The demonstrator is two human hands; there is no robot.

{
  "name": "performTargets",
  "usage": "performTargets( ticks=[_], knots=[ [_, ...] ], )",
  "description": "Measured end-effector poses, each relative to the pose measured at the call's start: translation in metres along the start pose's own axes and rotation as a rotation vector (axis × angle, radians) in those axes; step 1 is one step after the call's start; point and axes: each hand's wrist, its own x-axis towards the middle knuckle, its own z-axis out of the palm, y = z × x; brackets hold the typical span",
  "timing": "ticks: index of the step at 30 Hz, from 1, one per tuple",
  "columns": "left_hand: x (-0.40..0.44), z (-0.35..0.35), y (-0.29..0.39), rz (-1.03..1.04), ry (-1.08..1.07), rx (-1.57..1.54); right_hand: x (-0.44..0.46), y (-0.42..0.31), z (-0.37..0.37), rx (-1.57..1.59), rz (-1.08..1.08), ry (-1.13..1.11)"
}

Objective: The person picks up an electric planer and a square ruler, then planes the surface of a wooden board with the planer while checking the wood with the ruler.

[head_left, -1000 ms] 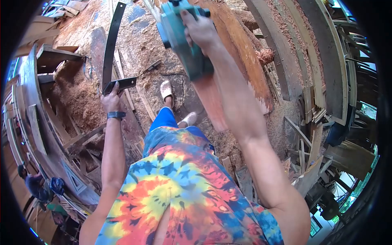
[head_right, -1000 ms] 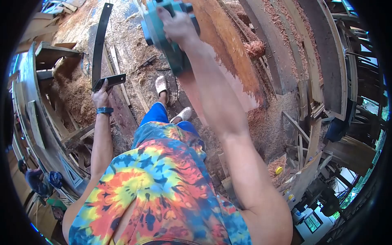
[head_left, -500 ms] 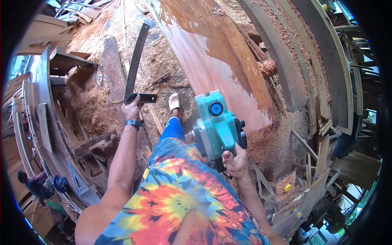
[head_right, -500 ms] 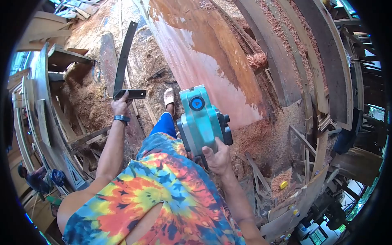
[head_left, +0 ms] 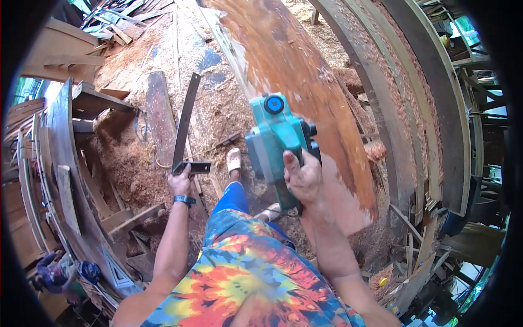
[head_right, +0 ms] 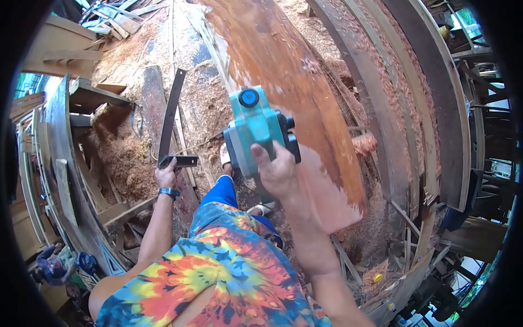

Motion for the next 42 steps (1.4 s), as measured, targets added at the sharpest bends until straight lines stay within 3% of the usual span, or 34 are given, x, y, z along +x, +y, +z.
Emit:
performTargets(
  ticks=[9, 15, 17, 21, 27, 29, 31, 36, 39, 40, 41, 42],
  knots=[
    [0.092, -0.026, 0.04, -0.006, 0.075, 0.004, 0.278, -0.099, 0.086, -0.075, -0.174, 0.032],
    [0.101, -0.029, 0.076, -0.025, 0.18, -0.158, 0.452, -0.164, 0.139, 0.081, -0.155, -0.017],
    [0.094, -0.024, 0.088, -0.026, 0.159, -0.185, 0.465, -0.176, 0.144, 0.08, -0.122, -0.006],
    [0.089, -0.021, 0.103, -0.006, 0.121, -0.187, 0.407, -0.171, 0.121, -0.03, -0.091, -0.056],
    [0.108, 0.02, 0.125, 0.074, -0.078, -0.018, 0.189, -0.078, 0.041, -0.026, -0.015, -0.038],
    [0.119, 0.044, 0.127, 0.18, -0.225, 0.129, 0.107, -0.035, 0.009, -0.029, 0.043, -0.022],
    [0.125, 0.08, 0.122, 0.288, -0.348, 0.083, 0.022, -0.024, -0.016, 0.111, 0.106, -0.033],
    [0.121, 0.167, 0.13, 0.535, -0.516, 0.41, -0.137, 0.034, -0.058, 0.14, 0.19, 0.125],
    [0.138, 0.205, 0.121, 0.54, -0.627, 0.31, -0.189, 0.051, -0.065, 0.167, 0.262, 0.226],
    [0.144, 0.215, 0.124, 0.565, -0.608, 0.511, -0.196, 0.054, -0.068, 0.173, 0.281, 0.245],
    [0.154, 0.223, 0.116, 0.528, -0.7, 0.261, -0.197, 0.056, -0.07, 0.151, 0.284, 0.24],
    [0.158, 0.23, 0.12, 0.536, -0.687, 0.302, -0.195, 0.057, -0.072, 0.129, 0.287, 0.234]
  ],
)
